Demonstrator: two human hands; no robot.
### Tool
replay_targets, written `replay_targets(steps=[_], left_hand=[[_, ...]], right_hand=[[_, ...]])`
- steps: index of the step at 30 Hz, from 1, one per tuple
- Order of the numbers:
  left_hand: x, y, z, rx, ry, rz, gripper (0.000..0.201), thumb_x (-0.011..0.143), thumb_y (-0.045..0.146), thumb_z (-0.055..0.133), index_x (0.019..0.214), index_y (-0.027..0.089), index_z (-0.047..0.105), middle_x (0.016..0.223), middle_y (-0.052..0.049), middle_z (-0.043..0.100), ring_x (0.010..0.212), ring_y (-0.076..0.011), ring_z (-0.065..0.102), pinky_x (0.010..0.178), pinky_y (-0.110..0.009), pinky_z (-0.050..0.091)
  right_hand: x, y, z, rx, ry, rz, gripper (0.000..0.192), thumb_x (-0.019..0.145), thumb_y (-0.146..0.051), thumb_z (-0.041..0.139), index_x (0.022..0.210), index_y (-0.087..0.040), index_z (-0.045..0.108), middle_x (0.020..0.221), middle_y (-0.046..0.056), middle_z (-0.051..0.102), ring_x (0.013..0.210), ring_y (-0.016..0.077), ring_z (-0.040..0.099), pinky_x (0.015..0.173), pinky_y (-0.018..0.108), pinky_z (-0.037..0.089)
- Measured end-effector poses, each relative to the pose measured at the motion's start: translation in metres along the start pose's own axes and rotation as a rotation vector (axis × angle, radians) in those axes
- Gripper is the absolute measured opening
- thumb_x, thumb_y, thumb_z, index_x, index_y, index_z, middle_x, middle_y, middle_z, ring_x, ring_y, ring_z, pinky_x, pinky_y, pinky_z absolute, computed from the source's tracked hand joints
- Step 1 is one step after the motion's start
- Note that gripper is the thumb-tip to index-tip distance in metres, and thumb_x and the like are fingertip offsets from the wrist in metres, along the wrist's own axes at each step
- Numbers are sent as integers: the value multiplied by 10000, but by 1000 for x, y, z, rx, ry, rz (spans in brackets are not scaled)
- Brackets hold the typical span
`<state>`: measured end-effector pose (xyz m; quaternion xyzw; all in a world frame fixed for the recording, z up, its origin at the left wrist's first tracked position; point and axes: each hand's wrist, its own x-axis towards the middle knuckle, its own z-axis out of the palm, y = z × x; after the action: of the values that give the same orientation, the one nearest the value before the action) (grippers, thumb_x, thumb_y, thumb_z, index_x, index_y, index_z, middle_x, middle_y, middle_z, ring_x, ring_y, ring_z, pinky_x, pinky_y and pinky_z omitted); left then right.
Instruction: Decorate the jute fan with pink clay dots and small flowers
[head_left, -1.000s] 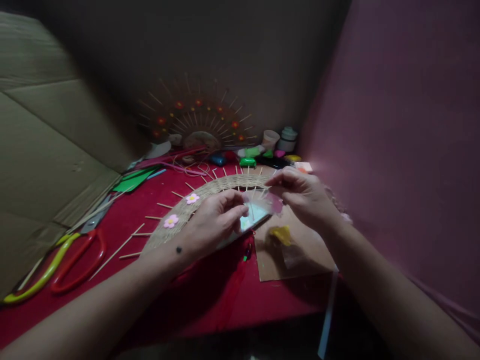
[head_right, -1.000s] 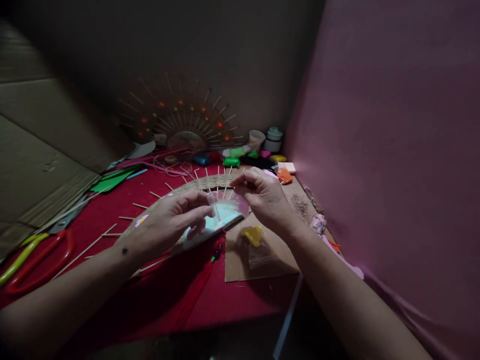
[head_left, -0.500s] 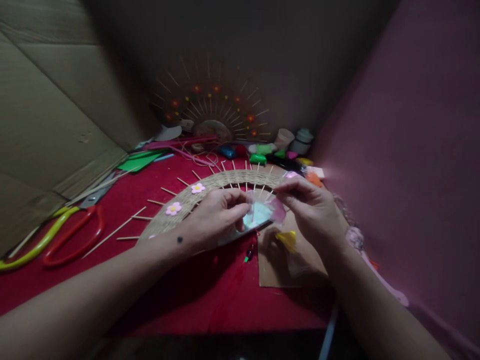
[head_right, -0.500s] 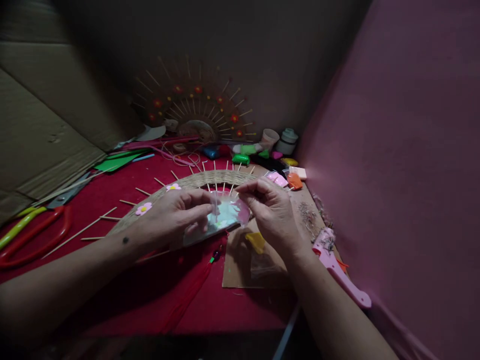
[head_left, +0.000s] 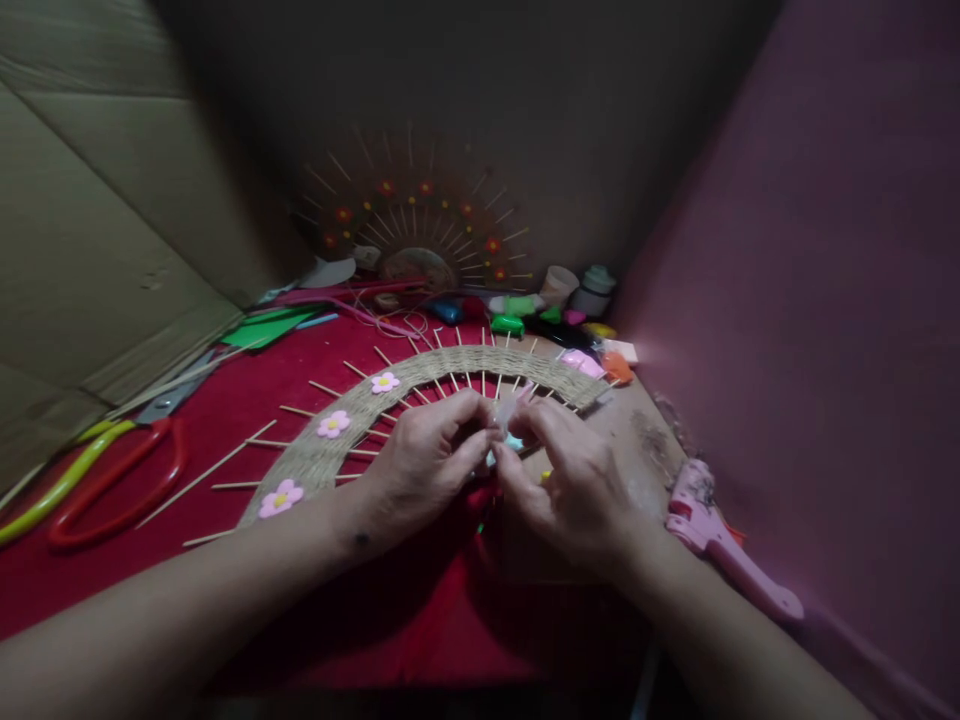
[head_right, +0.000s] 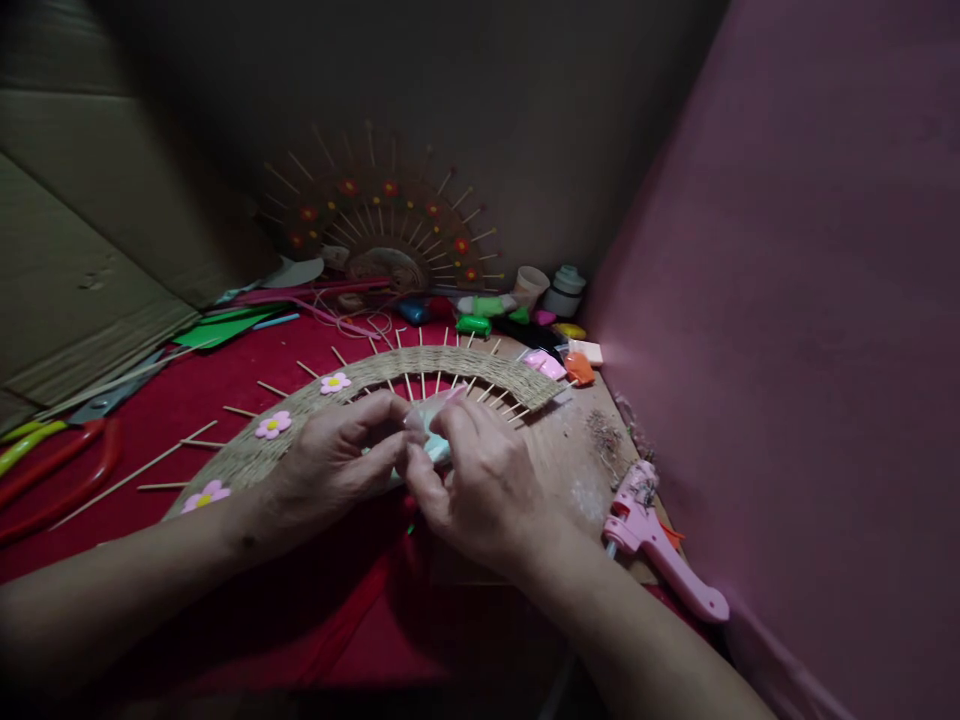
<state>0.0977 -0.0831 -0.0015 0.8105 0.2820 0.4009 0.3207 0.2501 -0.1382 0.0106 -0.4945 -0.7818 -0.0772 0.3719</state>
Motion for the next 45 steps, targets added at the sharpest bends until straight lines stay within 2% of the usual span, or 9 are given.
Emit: replay_targets(steps=[5, 10, 18, 21, 25, 30, 33, 38, 45], left_hand=[[-1, 1, 3, -40, -45, 59, 73, 797, 105, 496, 760, 156, 534, 695, 24, 558, 614, -81, 505, 583, -202, 420], [1, 2, 1, 115, 81, -33, 93, 745, 101, 516, 683, 167, 493, 600, 40, 484, 529, -88, 429, 497, -222, 350], [2, -5, 5, 307, 152, 120, 214, 755, 69, 491, 955, 142, 507, 686, 35, 494, 560, -90, 459, 541, -220, 375], [3, -5, 3, 356, 124, 187, 69, 805, 113, 472, 842, 156, 512, 694, 12, 508, 598, -107, 485, 567, -234, 396], [5, -2, 3, 562, 143, 258, 65, 785, 121, 430, 804, 168, 471, 703, -19, 531, 614, -148, 511, 556, -275, 415], [3, -4, 2, 528, 215, 261, 153, 769, 146, 496, 905, 173, 430, 731, 1, 529, 561, -114, 507, 493, -235, 416], [-1, -6, 0, 435, 244, 368, 179, 820, 179, 542, 967, 186, 439, 836, -17, 535, 608, -90, 520, 519, -206, 436], [-6, -4, 0, 661, 118, 645, 193, 836, 150, 531, 1025, 182, 548, 832, -51, 563, 647, -128, 537, 555, -246, 455], [-9, 1, 10, 806, 10, 622, 225, 829, 167, 491, 996, 51, 586, 813, -124, 646, 727, -231, 614, 624, -353, 515]], right_hand=[[0, 0, 1, 32, 55, -17, 104, 802, -114, 481, 724, -182, 481, 632, 2, 509, 560, 112, 460, 517, 239, 398], [-2, 0, 4, -20, 110, -7, 128, 780, -79, 471, 717, -188, 450, 662, 20, 516, 586, 122, 476, 536, 251, 420], [-5, -4, 10, 104, 126, 78, 148, 774, -40, 451, 784, -182, 492, 646, -6, 484, 584, 111, 472, 539, 233, 424], [-6, -5, 10, 171, 96, 75, 156, 773, -36, 445, 753, -188, 473, 658, -2, 484, 600, 112, 466, 552, 238, 423], [-6, -6, 9, 175, 142, 88, 156, 739, -34, 457, 729, -189, 460, 630, -19, 450, 568, 105, 434, 522, 237, 396], [-9, -5, 10, 340, 191, 330, 126, 732, -88, 499, 788, -198, 471, 686, -19, 502, 591, 107, 486, 543, 253, 423], [-8, -2, 11, 490, 168, 452, 85, 781, -135, 508, 815, -206, 478, 700, -24, 523, 592, 99, 504, 546, 250, 431], [-5, 4, 10, 532, 179, 509, 60, 824, -167, 502, 783, -203, 476, 673, -34, 525, 582, 92, 514, 537, 238, 423], [-6, 3, 9, 229, 206, 304, 65, 805, -140, 526, 759, -186, 521, 679, -8, 536, 608, 109, 506, 570, 261, 439]])
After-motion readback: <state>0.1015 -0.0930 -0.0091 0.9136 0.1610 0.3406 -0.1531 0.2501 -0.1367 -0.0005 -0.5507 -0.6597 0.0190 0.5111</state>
